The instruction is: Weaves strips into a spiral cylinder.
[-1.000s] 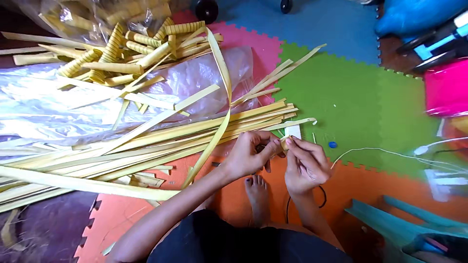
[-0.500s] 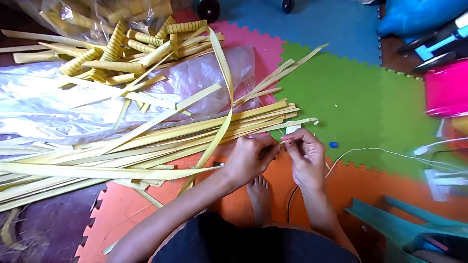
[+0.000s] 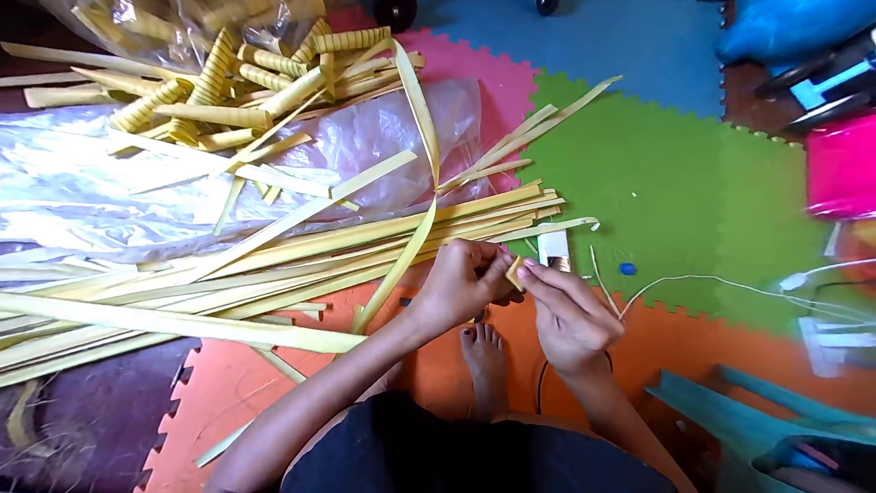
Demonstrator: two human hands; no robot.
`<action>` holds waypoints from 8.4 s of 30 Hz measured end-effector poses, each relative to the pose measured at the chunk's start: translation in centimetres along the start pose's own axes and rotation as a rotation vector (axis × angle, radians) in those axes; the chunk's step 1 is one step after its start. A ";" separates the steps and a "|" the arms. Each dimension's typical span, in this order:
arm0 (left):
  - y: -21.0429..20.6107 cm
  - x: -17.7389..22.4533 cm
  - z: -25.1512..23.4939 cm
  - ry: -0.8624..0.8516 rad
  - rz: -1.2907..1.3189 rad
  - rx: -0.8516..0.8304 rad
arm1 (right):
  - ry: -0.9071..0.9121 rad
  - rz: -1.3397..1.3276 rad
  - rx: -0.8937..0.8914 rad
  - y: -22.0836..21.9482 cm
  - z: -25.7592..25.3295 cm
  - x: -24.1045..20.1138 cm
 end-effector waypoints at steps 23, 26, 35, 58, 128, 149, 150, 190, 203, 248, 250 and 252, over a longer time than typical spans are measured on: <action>-1.5 -0.9 -0.5 -0.012 0.195 -0.194 | -0.374 -0.900 -0.245 -2.8 -1.5 4.7; -2.1 -1.1 -0.7 0.021 0.287 -0.218 | -0.344 -0.759 -0.116 -2.3 -1.5 4.3; -1.5 3.4 0.6 -0.354 -0.573 0.083 | -0.433 -0.763 0.063 -2.2 -1.0 5.3; -1.0 1.2 1.4 0.042 0.239 -0.072 | -0.020 -0.180 0.182 0.7 0.0 0.0; 0.5 -0.8 -0.2 0.023 -0.385 -0.079 | -1.015 -1.165 -0.136 -7.8 4.5 4.4; -0.3 -1.7 -0.7 -0.119 -0.337 -0.197 | -1.208 -1.638 -0.184 -10.0 6.6 3.8; -0.1 -1.7 -0.7 -0.107 -0.370 -0.148 | -1.149 -1.541 -0.225 -9.7 6.2 4.0; 2.9 -0.5 0.5 -0.120 0.008 -0.283 | -0.736 -1.338 -0.293 -8.2 2.6 3.3; 3.6 -0.8 0.3 -0.105 0.078 -0.270 | -0.691 -1.199 -0.305 -7.3 3.6 3.7; 5.7 -2.3 0.1 0.051 0.038 -0.265 | -0.785 -1.170 -0.327 -7.0 7.9 4.9; 5.9 -2.3 0.0 0.063 0.042 -0.253 | -0.452 -0.749 -0.324 -5.4 6.7 4.5; 5.7 -2.4 0.4 0.062 0.024 -0.242 | -0.542 -0.851 -0.323 -5.7 7.3 4.9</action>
Point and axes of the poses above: each hand's wrist, its own z-axis away from the middle knuckle, its own y-axis out of the back of the hand, x = y × z, the point moved 10 cm from there along -z, towards the middle knuckle, and after that the axes turned 12 degrees about -x, right-handed, at the moved point
